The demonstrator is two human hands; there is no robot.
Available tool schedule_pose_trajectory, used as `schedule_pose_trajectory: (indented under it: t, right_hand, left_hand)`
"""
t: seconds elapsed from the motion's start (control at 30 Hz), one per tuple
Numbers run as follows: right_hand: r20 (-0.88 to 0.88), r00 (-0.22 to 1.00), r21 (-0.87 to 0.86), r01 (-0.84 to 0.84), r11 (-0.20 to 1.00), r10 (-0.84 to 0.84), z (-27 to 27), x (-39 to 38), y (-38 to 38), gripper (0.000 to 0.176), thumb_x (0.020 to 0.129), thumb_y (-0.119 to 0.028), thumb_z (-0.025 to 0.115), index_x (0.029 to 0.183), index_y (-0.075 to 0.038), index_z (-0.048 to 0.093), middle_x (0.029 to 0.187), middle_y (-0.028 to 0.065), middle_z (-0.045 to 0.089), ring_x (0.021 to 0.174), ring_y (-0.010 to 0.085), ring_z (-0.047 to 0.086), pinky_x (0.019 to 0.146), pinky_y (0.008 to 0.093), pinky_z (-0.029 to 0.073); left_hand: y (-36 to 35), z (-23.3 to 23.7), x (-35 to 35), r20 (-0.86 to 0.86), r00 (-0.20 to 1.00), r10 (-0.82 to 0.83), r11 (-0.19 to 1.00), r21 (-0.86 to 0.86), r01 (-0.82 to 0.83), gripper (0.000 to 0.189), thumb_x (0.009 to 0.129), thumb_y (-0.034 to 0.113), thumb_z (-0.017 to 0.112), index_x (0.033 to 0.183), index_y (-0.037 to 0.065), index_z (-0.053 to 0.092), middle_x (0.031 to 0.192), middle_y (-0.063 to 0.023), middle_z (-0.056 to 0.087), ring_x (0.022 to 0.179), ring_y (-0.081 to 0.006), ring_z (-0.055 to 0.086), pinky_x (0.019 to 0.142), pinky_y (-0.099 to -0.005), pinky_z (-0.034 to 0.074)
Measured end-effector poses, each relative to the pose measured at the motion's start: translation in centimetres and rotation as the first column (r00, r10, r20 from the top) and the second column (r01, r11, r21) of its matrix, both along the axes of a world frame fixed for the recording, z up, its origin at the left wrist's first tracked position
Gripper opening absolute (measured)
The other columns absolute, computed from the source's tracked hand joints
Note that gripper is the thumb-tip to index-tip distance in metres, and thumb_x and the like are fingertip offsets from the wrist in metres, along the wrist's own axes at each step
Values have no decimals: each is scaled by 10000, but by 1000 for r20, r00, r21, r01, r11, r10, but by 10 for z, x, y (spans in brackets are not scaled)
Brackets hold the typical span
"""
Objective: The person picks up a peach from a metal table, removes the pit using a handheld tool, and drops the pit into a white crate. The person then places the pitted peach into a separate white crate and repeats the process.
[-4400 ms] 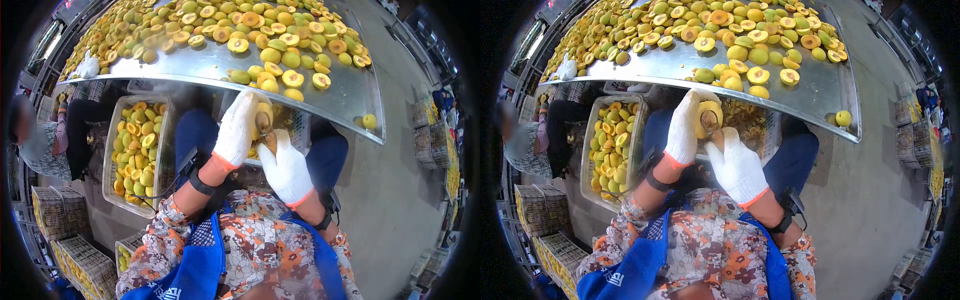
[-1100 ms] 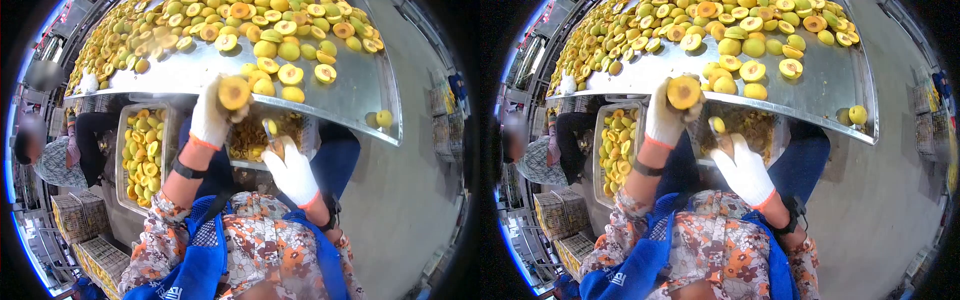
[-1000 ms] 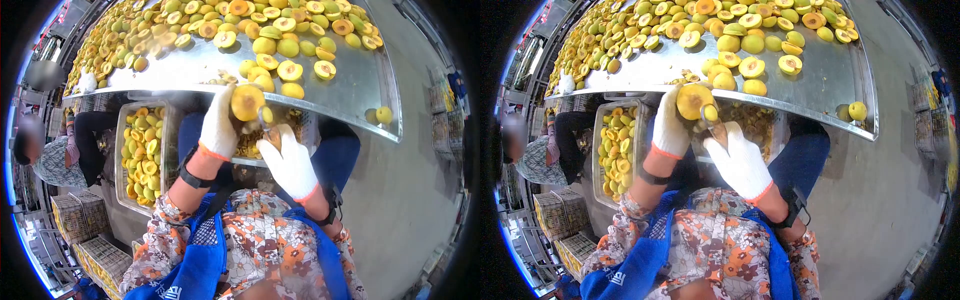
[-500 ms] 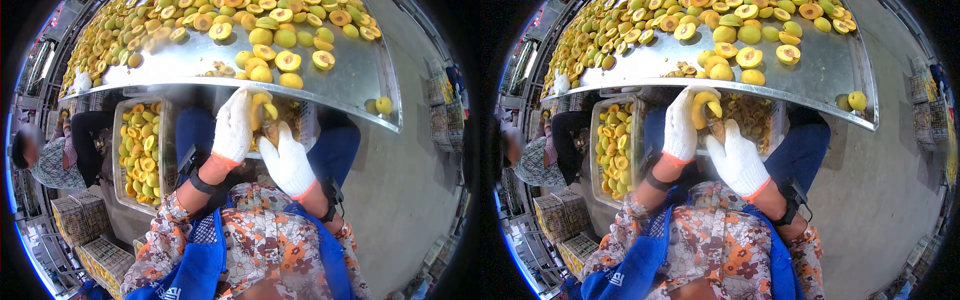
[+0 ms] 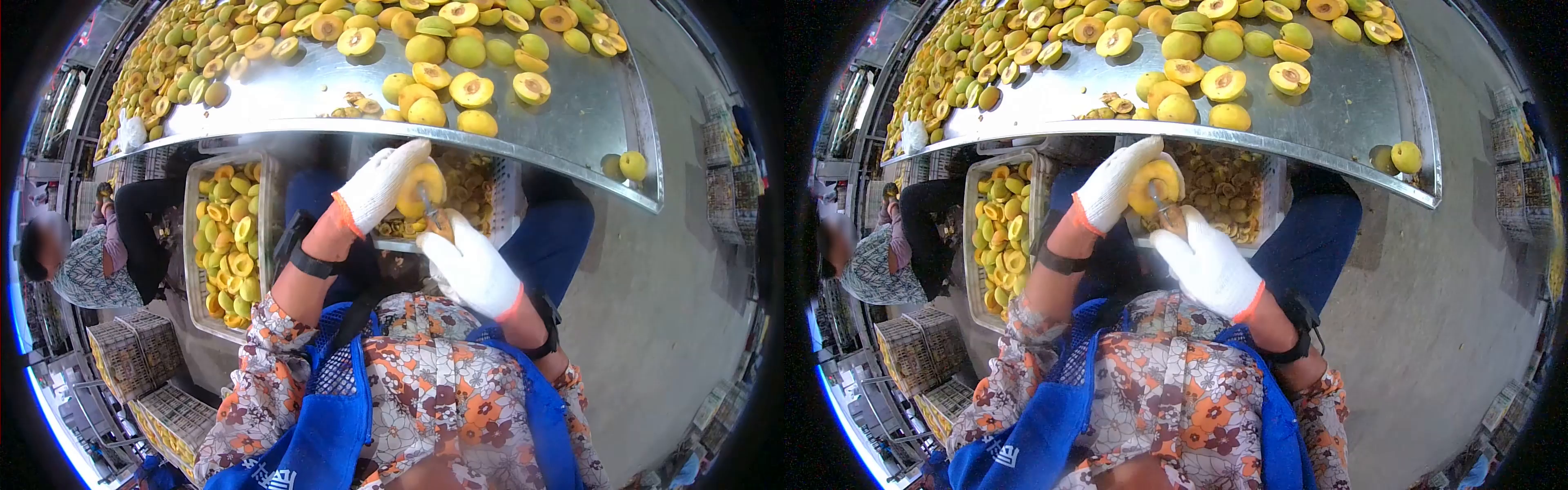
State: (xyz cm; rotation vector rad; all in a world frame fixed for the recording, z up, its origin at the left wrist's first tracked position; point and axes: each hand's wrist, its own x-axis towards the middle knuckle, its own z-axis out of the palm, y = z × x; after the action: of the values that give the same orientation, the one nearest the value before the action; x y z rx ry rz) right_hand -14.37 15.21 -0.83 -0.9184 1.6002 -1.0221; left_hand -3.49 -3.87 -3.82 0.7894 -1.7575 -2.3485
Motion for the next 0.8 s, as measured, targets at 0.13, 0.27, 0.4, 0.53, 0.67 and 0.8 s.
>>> schedule_pose_trajectory:
  t: [0.13,0.27,0.4,0.53,0.67,0.8]
  right_hand:
    - [-221,975,-220,-49,974,-1,-26,-2,4,380,1003,-295,581,1190,31,524,854,274,637,837,472,654,736,494,515]
    - [-115,987,-164,96,982,-115,-20,9,0,285,1025,-222,552,1192,9,532,709,149,596,619,333,628,593,416,509]
    - [698,690,160,108,981,-190,7,9,8,153,1056,-181,505,1131,-50,529,627,-12,481,421,99,428,385,264,336]
    - [798,567,195,75,978,-203,12,11,5,100,1061,-190,507,1047,-91,503,612,-40,445,384,51,354,344,218,275]
    - [839,507,209,31,977,-196,8,8,8,119,1064,-214,511,1047,-98,495,605,-29,437,363,72,344,330,236,271]
    - [907,382,203,-33,979,-176,5,9,10,175,1076,-280,492,1019,-122,541,581,-23,420,341,71,321,321,232,241]
  left_hand:
    - [34,26,-17,-252,946,203,963,226,-147,426,1101,345,419,1171,-2,657,961,-84,695,892,-129,628,837,-294,522]
    - [55,20,-19,-259,927,271,903,-265,-338,428,1084,335,407,1066,5,677,837,-78,689,776,-123,621,761,-273,518]
    - [48,15,-18,-104,970,218,947,-218,-236,399,1077,335,473,975,10,681,770,-60,666,697,-102,614,647,-235,490]
    - [63,12,-16,-210,909,359,901,-175,-396,389,1080,325,493,970,1,678,761,-50,655,695,-101,607,633,-245,483]
    - [52,9,-12,-208,926,316,899,-246,-362,361,1057,307,535,948,1,690,797,-41,669,697,-87,588,655,-261,483]
    - [57,-6,-13,-246,917,314,916,-176,-361,372,1044,325,533,939,5,692,829,-41,696,751,-104,603,696,-278,505]
